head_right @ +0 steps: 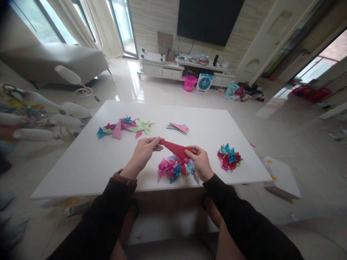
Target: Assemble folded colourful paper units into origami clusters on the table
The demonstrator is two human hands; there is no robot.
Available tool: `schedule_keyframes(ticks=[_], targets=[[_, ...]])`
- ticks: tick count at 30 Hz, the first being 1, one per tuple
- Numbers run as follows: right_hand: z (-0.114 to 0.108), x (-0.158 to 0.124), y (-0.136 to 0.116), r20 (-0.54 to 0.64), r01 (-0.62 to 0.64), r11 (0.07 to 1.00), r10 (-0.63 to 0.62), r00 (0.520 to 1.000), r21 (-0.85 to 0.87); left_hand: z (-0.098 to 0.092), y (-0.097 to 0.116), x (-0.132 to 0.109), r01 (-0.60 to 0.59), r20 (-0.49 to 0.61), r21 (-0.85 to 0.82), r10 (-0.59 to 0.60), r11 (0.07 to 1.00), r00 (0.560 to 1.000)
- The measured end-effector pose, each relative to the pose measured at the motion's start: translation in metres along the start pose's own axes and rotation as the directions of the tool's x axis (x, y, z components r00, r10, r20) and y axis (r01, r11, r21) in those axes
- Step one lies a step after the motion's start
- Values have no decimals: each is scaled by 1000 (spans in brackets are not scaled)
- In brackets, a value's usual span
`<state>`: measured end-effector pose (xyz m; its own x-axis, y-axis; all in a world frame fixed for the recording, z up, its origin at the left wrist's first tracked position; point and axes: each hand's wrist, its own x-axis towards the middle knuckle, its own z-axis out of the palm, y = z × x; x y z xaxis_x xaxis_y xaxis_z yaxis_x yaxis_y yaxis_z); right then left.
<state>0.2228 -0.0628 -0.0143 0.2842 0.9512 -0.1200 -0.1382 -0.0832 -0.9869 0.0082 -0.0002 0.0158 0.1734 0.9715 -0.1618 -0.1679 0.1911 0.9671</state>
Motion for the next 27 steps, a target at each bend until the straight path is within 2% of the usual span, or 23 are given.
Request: schedule_keyframes(ticks=[6,12,14,16,19,22,27], targets=[[2,6,6,-32,18,999,-17,999,28,-18,-3,-10,26,40,95,-30,995,999],[5,18,11,-90,91,994,-85,992,67,-18,0,-13,-77,46,195,70,978,997],[2,23,15,-140,140,988,-130,982,67,-17,0,-13,-115,53,255,105,960,993],[-5,32,19,-236,205,976,-181,955,79,-17,0,-13,-140,43,306,133,942,990],[-18,53,23,-380,252,963,-199,903,93,-18,3,-15,-161,20,372,165,914,986],[-27,86,24,-457,217,974,-167,874,59,-17,6,-19,-184,66,434,173,882,983],[-20,152,31,-512,167,986,-149,846,-11,-13,9,-24,-211,108,518,182,829,977]])
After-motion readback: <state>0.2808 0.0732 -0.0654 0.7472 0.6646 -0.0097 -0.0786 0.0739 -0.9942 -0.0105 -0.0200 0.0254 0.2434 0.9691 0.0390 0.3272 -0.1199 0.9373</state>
